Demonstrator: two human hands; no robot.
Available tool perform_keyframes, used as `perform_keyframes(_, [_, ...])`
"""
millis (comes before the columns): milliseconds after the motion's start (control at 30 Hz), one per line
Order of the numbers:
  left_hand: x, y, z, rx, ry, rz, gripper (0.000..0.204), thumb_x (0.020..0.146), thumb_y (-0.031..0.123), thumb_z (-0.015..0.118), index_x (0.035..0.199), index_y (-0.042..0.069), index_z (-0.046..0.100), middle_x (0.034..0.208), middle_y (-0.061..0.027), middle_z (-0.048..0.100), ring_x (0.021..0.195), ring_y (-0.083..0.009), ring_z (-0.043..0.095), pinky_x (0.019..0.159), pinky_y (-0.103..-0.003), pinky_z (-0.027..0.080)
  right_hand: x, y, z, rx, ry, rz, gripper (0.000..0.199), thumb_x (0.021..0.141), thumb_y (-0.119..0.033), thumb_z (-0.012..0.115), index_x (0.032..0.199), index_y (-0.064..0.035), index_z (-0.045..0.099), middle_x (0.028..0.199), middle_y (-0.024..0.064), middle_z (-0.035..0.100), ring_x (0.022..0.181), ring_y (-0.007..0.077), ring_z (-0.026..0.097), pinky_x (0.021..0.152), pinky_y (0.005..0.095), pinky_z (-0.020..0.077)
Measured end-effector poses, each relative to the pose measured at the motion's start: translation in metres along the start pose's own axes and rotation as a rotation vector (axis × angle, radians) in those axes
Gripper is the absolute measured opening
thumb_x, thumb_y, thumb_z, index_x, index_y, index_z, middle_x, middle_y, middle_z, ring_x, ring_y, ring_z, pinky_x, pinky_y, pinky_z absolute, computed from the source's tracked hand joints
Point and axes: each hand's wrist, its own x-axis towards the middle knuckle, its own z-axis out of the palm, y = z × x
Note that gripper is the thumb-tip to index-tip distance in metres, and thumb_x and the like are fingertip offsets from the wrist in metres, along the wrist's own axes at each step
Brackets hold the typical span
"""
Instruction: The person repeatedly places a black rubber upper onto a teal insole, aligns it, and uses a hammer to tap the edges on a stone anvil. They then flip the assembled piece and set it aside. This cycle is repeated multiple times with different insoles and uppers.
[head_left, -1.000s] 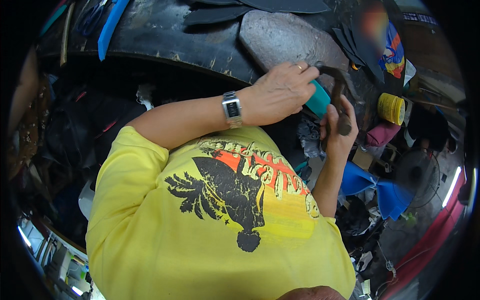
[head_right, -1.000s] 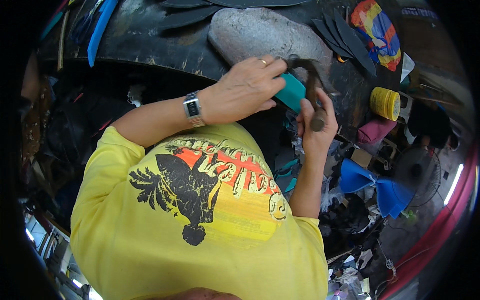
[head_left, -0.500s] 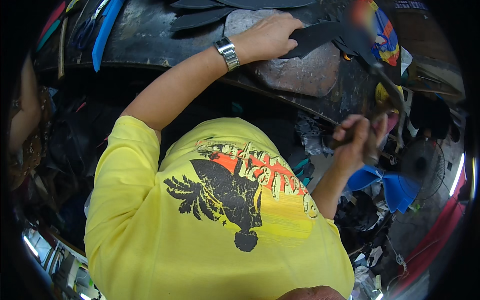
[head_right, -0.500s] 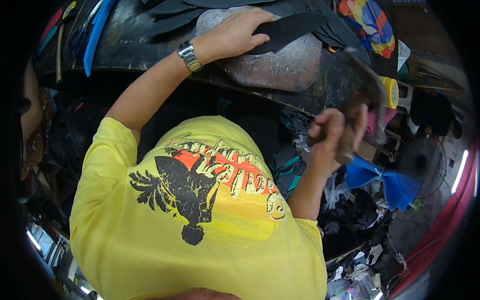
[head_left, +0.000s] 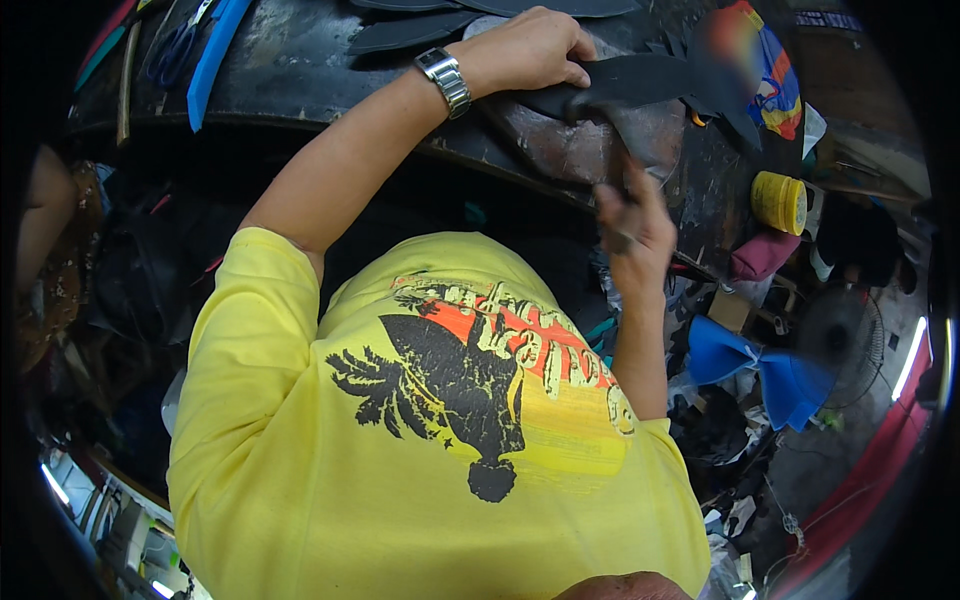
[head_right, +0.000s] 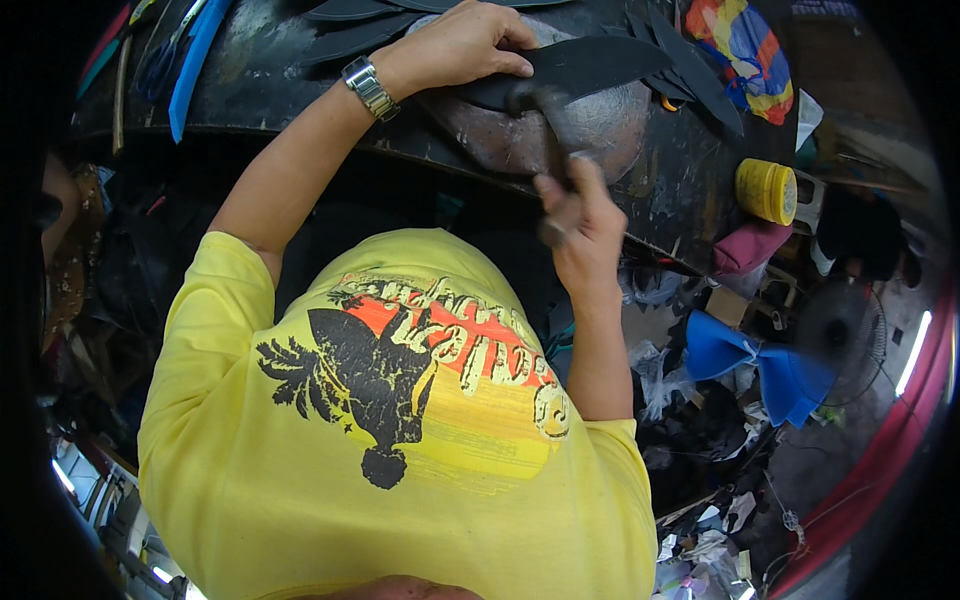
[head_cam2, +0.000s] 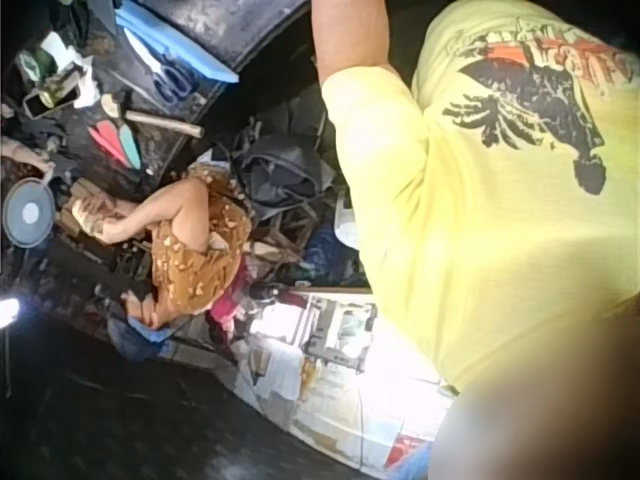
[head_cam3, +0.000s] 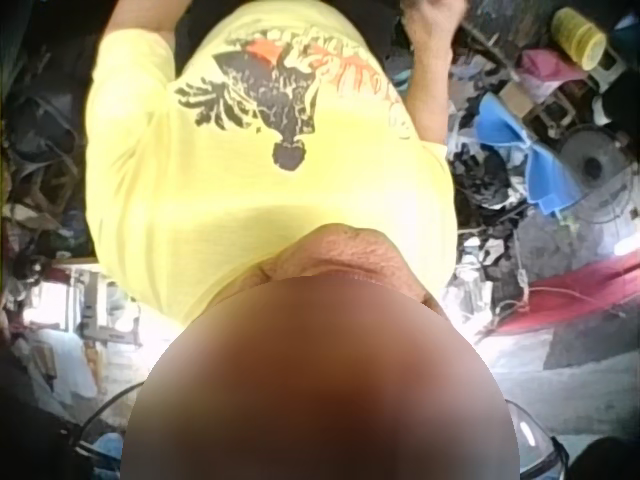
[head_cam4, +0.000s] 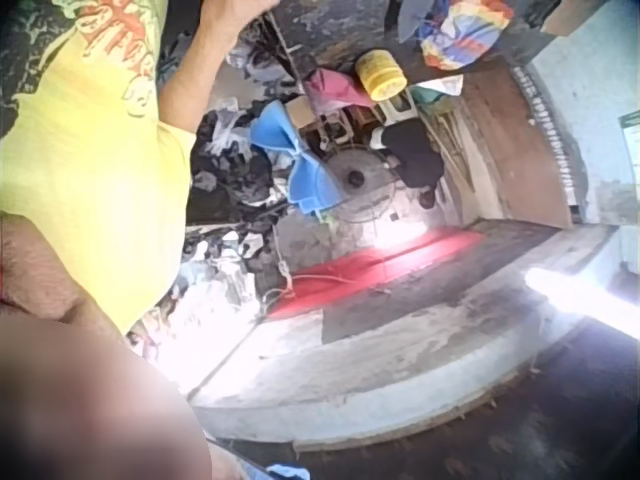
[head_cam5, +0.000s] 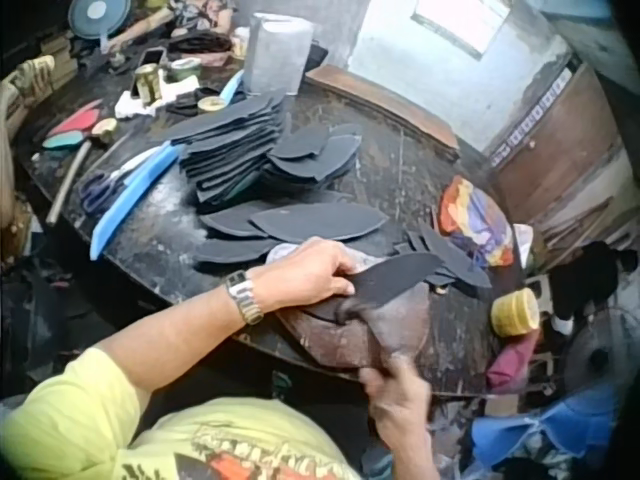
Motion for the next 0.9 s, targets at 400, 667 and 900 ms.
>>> perform_keyframes(400, [-0.004, 0.003, -0.007, -0.073, -0.052, -0.153, 0.022, 0.081, 0.018, 0.077, 0.091, -0.001, 0.07, 0.08, -0.0242, 0.067, 0.071, -0.0328, 0.067, 0.068, -0.041, 0.05, -0.007, -0.013, 0.015, -0.149, -0.077, -0.139, 0.049, 0.093, -0.005, 0.072, 0.141, -0.0088, 0.058, 0.087, -0.0019, 0.057, 0.066, 0.0013, 0.05, 0.053, 0.0172, 0.0368])
perform_keyframes(667, [-0.004, 0.006, -0.007, -0.042, -0.051, -0.186, 0.025, 0.082, 0.019, 0.078, 0.088, -0.002, 0.067, 0.075, -0.0229, 0.064, 0.065, -0.028, 0.063, 0.065, -0.04, 0.048, -0.012, -0.007, 0.018, -0.074, 0.025, -0.24, 0.043, 0.092, -0.004, 0.073, 0.133, -0.0035, 0.059, 0.083, 0.0004, 0.061, 0.065, 0.0051, 0.051, 0.056, 0.0194, 0.0394])
perform_keyframes(900, [-0.002, 0.003, -0.005, -0.045, -0.038, -0.202, 0.026, 0.081, 0.018, 0.078, 0.085, -0.003, 0.065, 0.073, -0.0216, 0.064, 0.063, -0.0255, 0.062, 0.063, -0.039, 0.047, -0.011, -0.029, 0.015, -0.064, -0.143, -0.154, 0.048, 0.091, -0.001, 0.071, 0.137, -0.008, 0.06, 0.119, 0.0131, 0.072, 0.102, 0.0108, 0.064, 0.091, 0.0269, 0.0481])
